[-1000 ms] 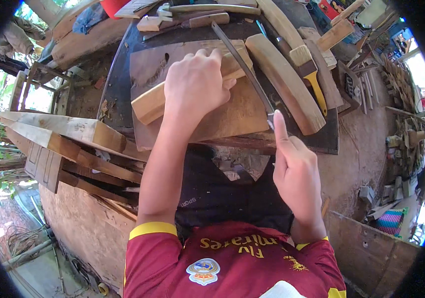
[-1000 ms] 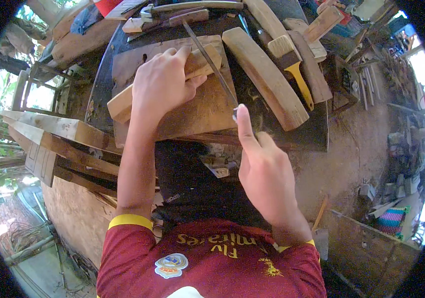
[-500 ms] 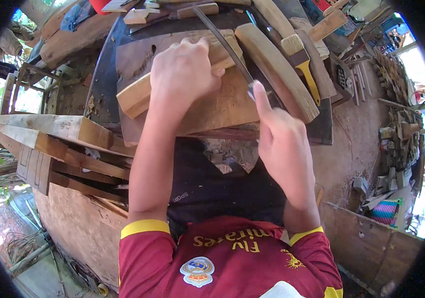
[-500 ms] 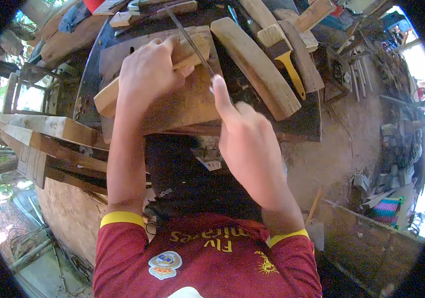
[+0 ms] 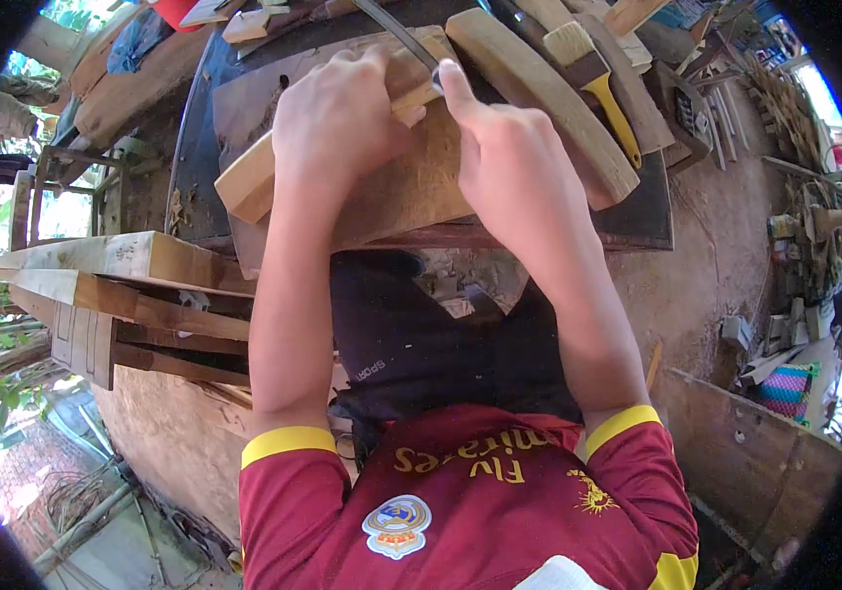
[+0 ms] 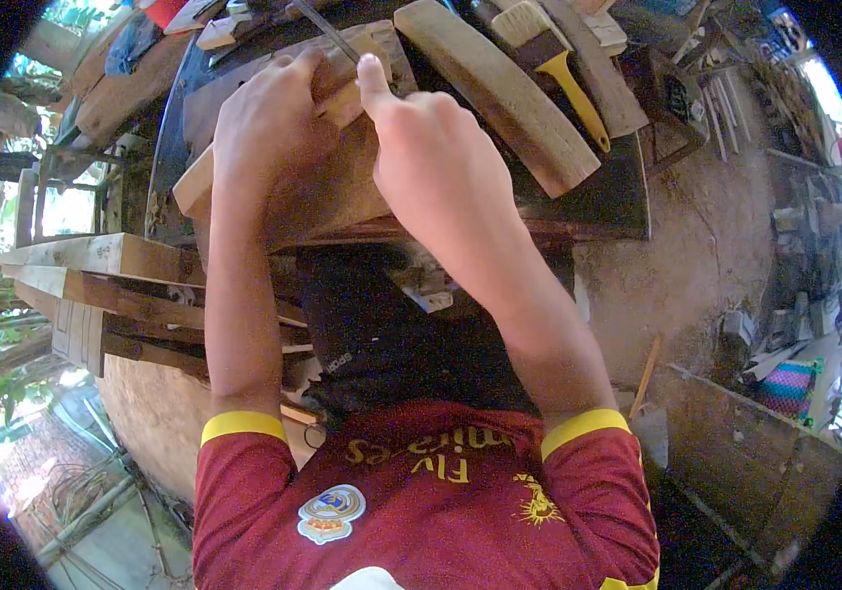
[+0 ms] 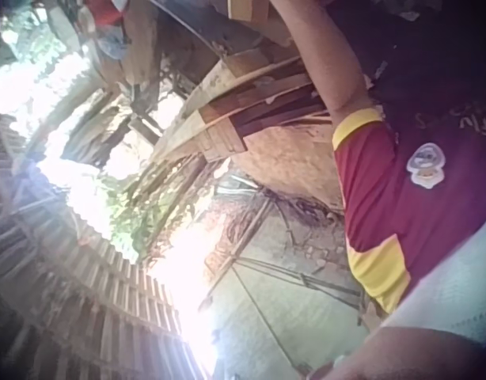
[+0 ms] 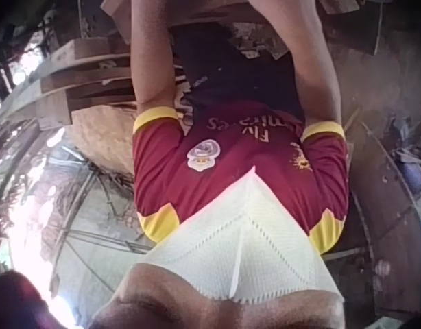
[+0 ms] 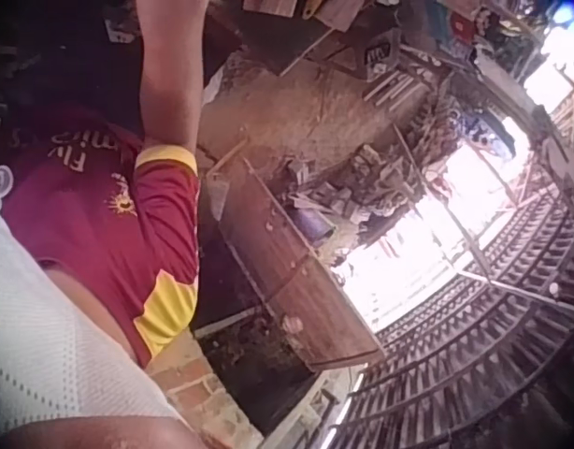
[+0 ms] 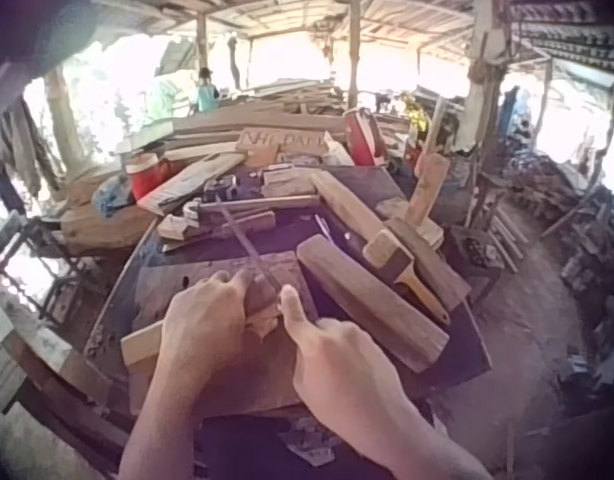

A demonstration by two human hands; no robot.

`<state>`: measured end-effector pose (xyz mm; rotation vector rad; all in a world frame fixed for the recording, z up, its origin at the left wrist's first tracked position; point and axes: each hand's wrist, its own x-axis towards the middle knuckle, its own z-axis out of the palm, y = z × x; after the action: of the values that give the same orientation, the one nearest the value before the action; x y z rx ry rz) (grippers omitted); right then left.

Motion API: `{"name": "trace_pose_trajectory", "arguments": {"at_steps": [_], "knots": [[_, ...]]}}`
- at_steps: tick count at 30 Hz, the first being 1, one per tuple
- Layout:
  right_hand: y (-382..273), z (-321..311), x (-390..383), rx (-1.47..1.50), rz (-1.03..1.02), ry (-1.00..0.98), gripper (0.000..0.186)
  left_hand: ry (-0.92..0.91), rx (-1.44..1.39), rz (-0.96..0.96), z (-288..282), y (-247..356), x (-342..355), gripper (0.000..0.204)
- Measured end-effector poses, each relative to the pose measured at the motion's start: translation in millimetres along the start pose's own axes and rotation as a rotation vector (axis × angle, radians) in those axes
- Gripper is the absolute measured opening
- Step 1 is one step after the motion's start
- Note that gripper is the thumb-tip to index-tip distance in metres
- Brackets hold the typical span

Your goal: The person uses a hand saw to cut a small piece of wood clamped to a workbench. They hold the wood steady with their left hand while sawing with their right hand, creating a cut through the material.

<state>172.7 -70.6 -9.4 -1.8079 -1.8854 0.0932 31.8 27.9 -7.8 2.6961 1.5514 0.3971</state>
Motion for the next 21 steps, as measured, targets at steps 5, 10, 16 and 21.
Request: {"name": "trace_pose_trajectory", "arguments": {"at_steps": [5, 10, 16, 21], "knots": [[5.1, -6.3, -23.6, 0.038, -0.046, 0.042, 0.053, -0.008, 0.009, -0.034, -3.3, 2.0, 0.7, 0.049], [2.2, -32.1, -78.2, 0.107, 0.054, 0.001, 0.057, -0.006, 0.013, -0.023, -3.6, 1.2, -0.9, 0.056], [11.0, -7.1, -38.5, 0.102, 0.008, 0.090, 0.050, -0.033, 0.014, -0.018, -0.5, 0.9, 0.5, 0.057], [7.6, 5.3, -3.9, 0.085, 0.039, 0.060, 0.047, -0.035, -0.007, -0.041, -3.8, -2.6, 5.1, 0.057]]}}
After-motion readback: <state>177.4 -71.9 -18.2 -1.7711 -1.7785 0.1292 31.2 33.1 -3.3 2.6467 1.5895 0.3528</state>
